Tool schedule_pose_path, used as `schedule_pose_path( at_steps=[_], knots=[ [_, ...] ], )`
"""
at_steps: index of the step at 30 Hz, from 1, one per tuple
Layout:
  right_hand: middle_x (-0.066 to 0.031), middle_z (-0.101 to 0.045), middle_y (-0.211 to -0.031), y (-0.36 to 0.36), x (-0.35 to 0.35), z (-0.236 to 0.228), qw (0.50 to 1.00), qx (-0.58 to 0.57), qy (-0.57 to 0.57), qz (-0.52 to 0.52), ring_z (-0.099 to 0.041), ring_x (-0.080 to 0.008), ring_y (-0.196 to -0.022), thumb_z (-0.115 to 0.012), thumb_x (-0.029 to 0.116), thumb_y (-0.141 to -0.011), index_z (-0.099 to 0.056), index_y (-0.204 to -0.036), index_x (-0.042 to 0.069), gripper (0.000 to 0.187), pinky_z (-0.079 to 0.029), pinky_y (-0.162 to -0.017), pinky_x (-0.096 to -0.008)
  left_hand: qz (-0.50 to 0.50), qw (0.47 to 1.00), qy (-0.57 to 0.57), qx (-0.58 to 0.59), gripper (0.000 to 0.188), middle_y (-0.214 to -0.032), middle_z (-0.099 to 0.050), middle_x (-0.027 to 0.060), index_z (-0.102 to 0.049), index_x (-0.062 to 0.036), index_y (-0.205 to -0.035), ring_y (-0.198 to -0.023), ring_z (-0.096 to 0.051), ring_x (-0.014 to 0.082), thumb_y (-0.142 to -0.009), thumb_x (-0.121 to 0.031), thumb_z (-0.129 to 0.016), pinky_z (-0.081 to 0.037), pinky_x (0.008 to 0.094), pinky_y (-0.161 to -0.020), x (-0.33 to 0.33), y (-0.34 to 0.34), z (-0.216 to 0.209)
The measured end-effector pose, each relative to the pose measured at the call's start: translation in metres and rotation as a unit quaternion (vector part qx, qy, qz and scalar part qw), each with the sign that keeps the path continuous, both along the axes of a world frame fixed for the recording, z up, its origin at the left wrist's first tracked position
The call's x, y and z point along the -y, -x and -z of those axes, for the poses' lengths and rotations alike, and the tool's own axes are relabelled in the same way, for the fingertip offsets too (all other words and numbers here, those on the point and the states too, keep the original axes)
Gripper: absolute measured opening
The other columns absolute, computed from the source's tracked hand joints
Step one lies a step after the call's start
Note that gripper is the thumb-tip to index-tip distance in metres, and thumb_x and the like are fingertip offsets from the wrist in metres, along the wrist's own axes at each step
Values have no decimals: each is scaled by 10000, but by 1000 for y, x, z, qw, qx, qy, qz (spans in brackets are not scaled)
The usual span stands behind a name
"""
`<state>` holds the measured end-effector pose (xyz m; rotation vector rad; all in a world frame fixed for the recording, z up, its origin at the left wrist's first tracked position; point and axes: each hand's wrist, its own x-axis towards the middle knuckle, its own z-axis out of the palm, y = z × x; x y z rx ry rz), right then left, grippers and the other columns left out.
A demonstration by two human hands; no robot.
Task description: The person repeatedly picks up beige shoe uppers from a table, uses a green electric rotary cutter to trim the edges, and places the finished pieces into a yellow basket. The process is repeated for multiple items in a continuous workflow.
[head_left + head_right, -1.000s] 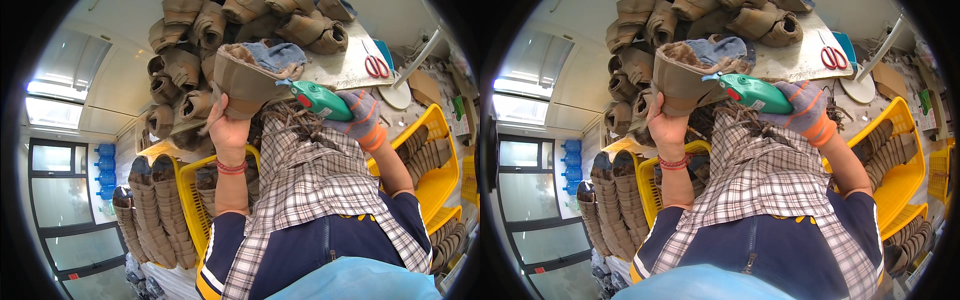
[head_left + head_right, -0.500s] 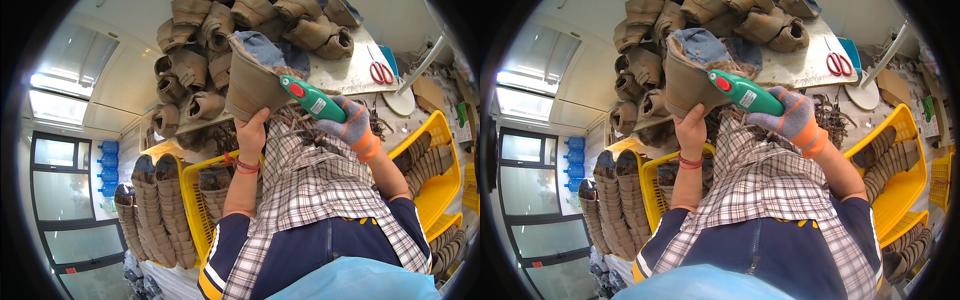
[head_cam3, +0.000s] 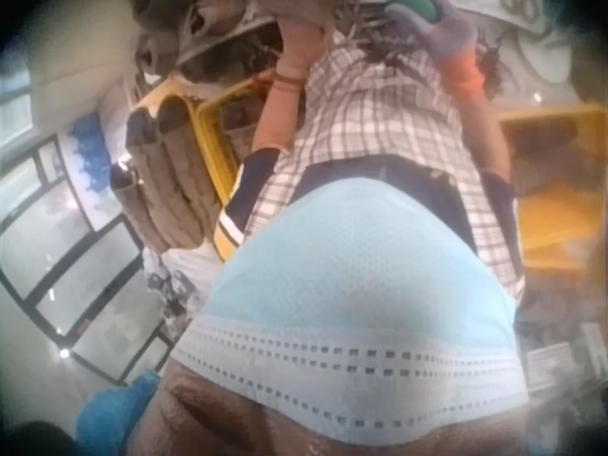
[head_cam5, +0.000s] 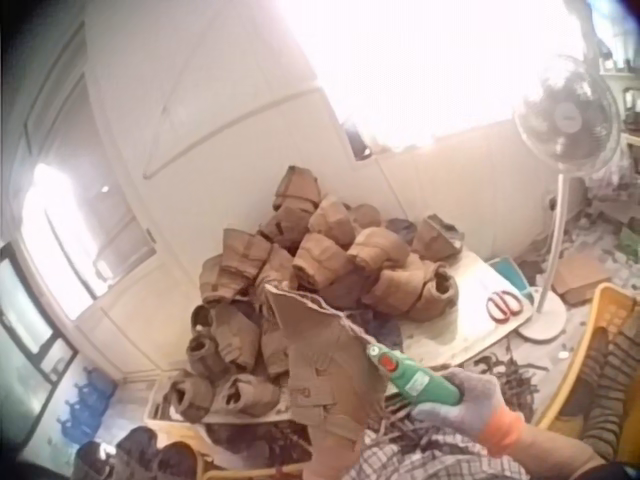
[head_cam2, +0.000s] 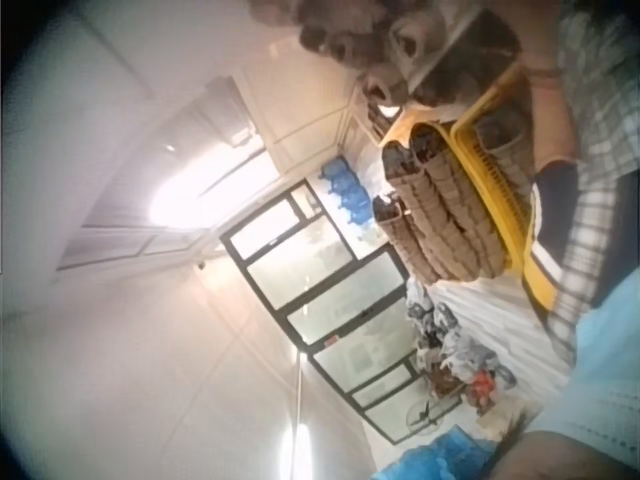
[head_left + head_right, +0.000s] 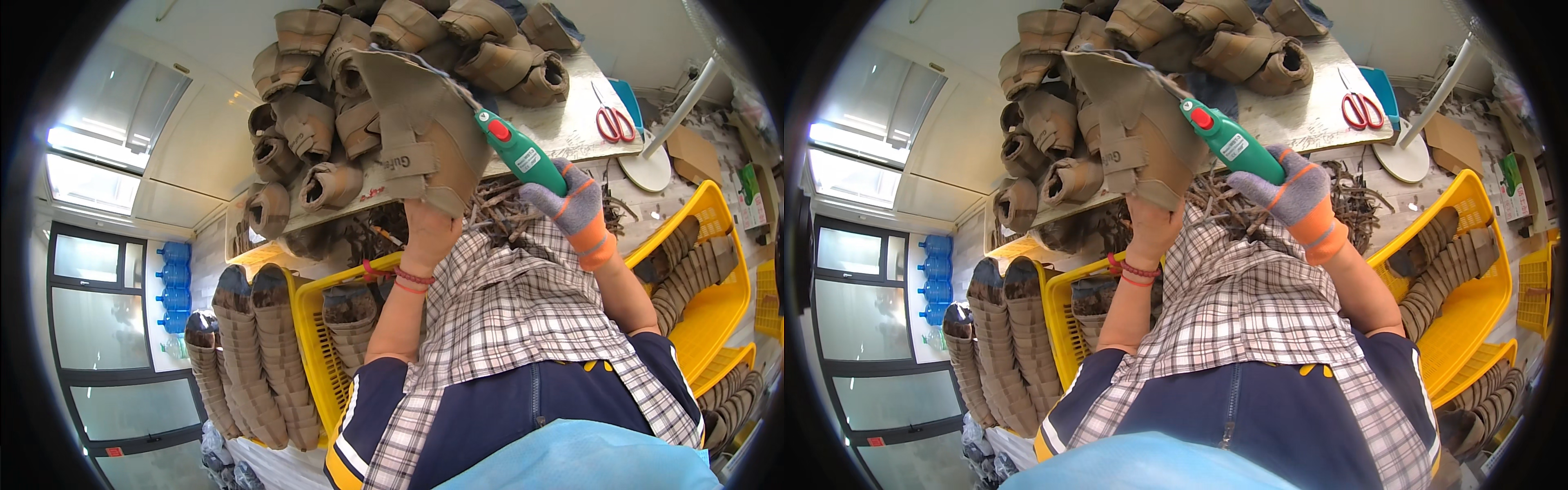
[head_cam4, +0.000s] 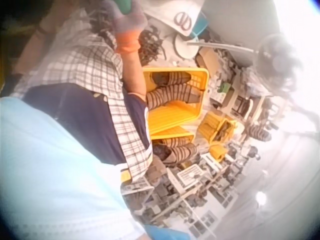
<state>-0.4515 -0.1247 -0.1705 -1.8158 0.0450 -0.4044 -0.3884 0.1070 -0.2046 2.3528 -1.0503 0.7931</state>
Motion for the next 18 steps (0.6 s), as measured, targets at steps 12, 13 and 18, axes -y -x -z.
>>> schedule_pose_path(
  at_steps=[12,13,18],
  knots=[
    [18,-596,-664,-6,10,-10,997,-25,-67,-15,-517,-45,-564,-760,292,-809,-644,-999,5,363,-405,-506,-210,67,995,-57,-53,399,-1256,-558,179,-639,-68,-1154,-1226,-442,412,-759,-114,-614,-241,563,-1073,3,16,20],
    [18,-598,-682,-7,8,-13,994,-18,-104,-11,-518,-46,-568,-734,267,-832,-643,-1003,9,323,-400,-508,-206,66,994,-57,-62,401,-1258,-555,182,-639,-70,-1156,-1226,-440,416,-758,-111,-612,-243,562,-1071,-6,21,22],
    [10,-535,-643,3,29,2,994,10,-97,49,-481,-67,-553,-641,270,-897,-594,-884,28,247,-358,-509,-221,-79,994,-20,70,380,-1232,-552,195,-607,-17,-1138,-1167,-481,393,-775,-117,-662,-327,541,-1003,-69,35,-15]
  ],
)
